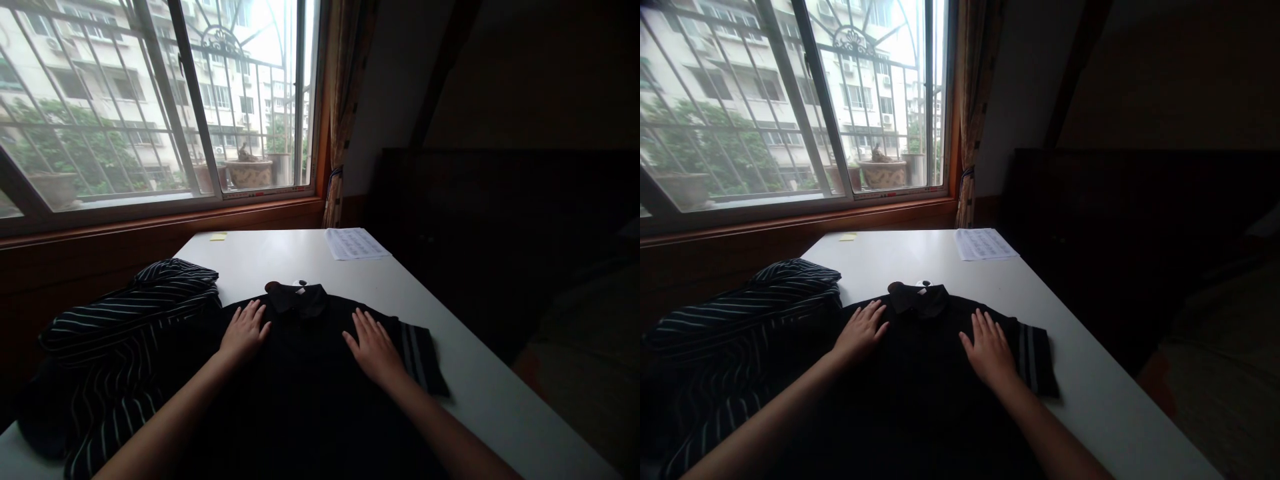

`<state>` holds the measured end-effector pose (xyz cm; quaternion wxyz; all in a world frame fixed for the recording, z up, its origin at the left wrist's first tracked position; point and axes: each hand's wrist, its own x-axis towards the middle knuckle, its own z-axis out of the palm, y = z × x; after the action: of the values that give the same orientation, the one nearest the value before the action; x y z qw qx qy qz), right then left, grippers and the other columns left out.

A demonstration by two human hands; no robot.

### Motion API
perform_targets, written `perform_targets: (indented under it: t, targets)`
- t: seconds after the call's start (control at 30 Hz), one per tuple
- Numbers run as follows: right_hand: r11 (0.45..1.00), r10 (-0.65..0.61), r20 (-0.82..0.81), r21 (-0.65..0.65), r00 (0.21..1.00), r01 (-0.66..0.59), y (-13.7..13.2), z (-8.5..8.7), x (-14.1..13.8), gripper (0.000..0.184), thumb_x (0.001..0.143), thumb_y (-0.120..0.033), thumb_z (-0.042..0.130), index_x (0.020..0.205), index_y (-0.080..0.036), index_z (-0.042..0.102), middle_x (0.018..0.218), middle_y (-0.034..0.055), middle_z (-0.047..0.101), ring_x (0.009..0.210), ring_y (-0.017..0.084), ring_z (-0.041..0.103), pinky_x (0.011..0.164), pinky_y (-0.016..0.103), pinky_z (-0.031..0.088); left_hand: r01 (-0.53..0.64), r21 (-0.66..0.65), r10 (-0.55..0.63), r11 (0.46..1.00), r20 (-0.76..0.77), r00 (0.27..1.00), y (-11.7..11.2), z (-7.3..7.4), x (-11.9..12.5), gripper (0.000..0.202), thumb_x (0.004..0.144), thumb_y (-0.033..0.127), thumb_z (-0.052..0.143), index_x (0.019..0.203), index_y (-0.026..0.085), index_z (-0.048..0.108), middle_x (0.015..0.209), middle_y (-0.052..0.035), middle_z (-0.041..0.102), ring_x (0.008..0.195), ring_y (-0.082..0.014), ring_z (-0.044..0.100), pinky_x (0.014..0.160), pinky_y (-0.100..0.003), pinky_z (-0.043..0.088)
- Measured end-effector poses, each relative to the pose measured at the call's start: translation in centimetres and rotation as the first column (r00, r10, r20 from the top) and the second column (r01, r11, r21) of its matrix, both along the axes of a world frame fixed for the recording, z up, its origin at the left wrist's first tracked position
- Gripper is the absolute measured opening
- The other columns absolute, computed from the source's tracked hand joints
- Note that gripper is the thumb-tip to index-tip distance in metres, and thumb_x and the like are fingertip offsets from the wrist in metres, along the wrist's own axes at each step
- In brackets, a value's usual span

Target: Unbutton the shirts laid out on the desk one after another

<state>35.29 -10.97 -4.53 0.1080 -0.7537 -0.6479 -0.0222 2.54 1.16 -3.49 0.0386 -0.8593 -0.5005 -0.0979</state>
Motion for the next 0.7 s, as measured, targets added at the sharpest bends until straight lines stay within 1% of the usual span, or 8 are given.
perform_targets:
  t: [0.13,0.27,0.33,0.5,0.6,0.7]
  targets:
    - [1.0,-0.015,0.028,0.011,1.0,0.015,-0.1,-0.4,1.7,0.069,0.099,-0.055,0.031,0.153,-0.012,0.033,0.162,0.0091,0.024,0.15,0.027,0.02,0.121,0.045,0.017,0.037,0.033,-0.037,0.999,0.008,0.999,-0.4,-0.1,0.5,0.051,0.099,0.039,0.042,0.143,0.013,0.048,0.153,-0.0155,0.041,0.143,-0.0318,0.034,0.118,-0.053,0.026]
    - [0.999,-0.053,0.038,0.01,0.998,0.053,0.1,-0.2,1.8,0.066,0.099,-0.055,0.033,0.151,-0.015,0.037,0.161,0.0123,0.027,0.149,0.028,0.022,0.12,0.045,0.018,0.09,0.027,-0.09,0.996,0.008,0.996,-0.2,-0.2,1.8,0.047,0.099,0.036,0.044,0.141,0.016,0.05,0.151,-0.0116,0.044,0.142,-0.0284,0.036,0.119,-0.047,0.027]
    - [0.997,-0.076,0.047,0.008,0.996,0.075,0.2,0.0,1.6,0.064,0.099,-0.054,0.034,0.15,-0.016,0.039,0.16,0.0134,0.029,0.148,0.029,0.025,0.12,0.046,0.019,0.099,0.031,-0.099,0.995,0.013,0.995,0.1,-0.2,2.4,0.046,0.099,0.036,0.044,0.139,0.016,0.052,0.151,-0.0119,0.044,0.142,-0.0283,0.036,0.119,-0.045,0.028]
    - [0.994,-0.11,0.085,0.011,0.99,0.11,0.8,0.8,1.1,0.063,0.099,-0.051,0.036,0.149,-0.013,0.041,0.156,0.0156,0.035,0.144,0.029,0.031,0.118,0.045,0.022,0.072,0.054,-0.074,0.996,0.042,0.996,1.3,0.0,3.0,0.046,0.098,0.036,0.043,0.138,0.014,0.052,0.147,-0.0142,0.047,0.137,-0.0296,0.04,0.117,-0.046,0.029]
    - [0.99,-0.139,0.108,0.022,0.984,0.137,1.5,1.1,0.9,0.062,0.098,-0.05,0.039,0.147,-0.011,0.043,0.153,0.017,0.039,0.14,0.03,0.036,0.117,0.044,0.023,0.051,0.06,-0.055,0.997,0.055,0.997,1.8,-0.1,3.2,0.044,0.098,0.036,0.042,0.135,0.016,0.053,0.144,-0.0139,0.05,0.137,-0.0305,0.04,0.116,-0.046,0.028]
    - [0.987,-0.158,0.112,0.022,0.981,0.157,2.3,1.2,0.8,0.062,0.098,-0.049,0.039,0.145,-0.009,0.045,0.151,0.0186,0.042,0.138,0.031,0.038,0.116,0.045,0.022,0.027,0.059,-0.031,0.998,0.063,0.998,2.3,-0.3,3.5,0.044,0.098,0.037,0.041,0.135,0.017,0.054,0.143,-0.0136,0.051,0.136,-0.0312,0.04,0.116,-0.047,0.027]
